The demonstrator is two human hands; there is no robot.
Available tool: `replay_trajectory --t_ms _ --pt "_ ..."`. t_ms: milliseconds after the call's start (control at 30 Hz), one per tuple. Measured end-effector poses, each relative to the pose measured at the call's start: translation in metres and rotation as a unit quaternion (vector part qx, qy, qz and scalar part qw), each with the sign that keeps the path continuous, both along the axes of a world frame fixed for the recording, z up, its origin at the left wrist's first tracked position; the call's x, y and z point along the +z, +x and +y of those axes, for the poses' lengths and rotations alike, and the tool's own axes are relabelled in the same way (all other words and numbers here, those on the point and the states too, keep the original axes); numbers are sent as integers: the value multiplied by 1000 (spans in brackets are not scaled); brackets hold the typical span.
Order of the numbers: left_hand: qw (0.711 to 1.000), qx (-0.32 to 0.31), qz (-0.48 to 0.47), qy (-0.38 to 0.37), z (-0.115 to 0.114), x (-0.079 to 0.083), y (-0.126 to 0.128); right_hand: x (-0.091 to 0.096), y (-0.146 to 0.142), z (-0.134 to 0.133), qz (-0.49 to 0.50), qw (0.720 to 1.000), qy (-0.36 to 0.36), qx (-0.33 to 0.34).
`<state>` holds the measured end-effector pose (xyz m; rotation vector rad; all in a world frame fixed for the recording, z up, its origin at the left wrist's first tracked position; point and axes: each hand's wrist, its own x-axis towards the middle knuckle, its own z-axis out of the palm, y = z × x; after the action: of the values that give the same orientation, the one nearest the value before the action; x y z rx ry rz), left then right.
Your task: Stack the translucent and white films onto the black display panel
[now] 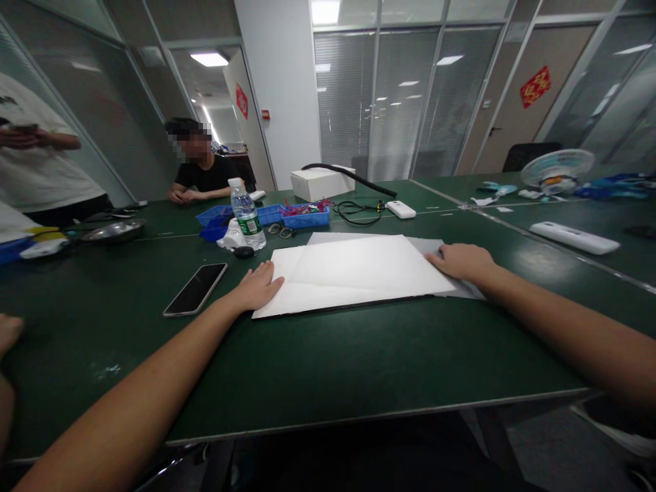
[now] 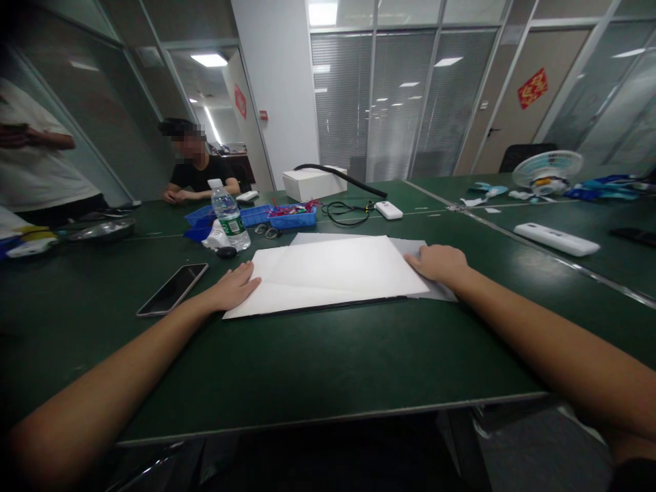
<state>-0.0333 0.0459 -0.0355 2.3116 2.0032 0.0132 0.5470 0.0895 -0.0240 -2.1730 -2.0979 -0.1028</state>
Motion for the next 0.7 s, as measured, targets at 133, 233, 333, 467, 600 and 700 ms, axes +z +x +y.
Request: replay_trajectory --t_ms 133,233,333,467,600,700 --pt "1000 1 -4 3 0 -1 -1 -3 8 9 9 999 -27 16" --pt "1000 -3 -5 5 0 -1 -1 -5 8 11 37 998 -18 58" --pt "1000 -5 -4 6 0 -1 -1 -8 7 11 72 993 -2 91" --pt "1000 -7 -5 7 0 -1 -2 -13 6 14 104 991 22 79" --pt "1000 -8 -6 6 0 0 -2 -15 10 17 111 993 42 13" --pt "1000 -7 -5 0 -1 1 -1 -12 13 16 110 992 57 -15"
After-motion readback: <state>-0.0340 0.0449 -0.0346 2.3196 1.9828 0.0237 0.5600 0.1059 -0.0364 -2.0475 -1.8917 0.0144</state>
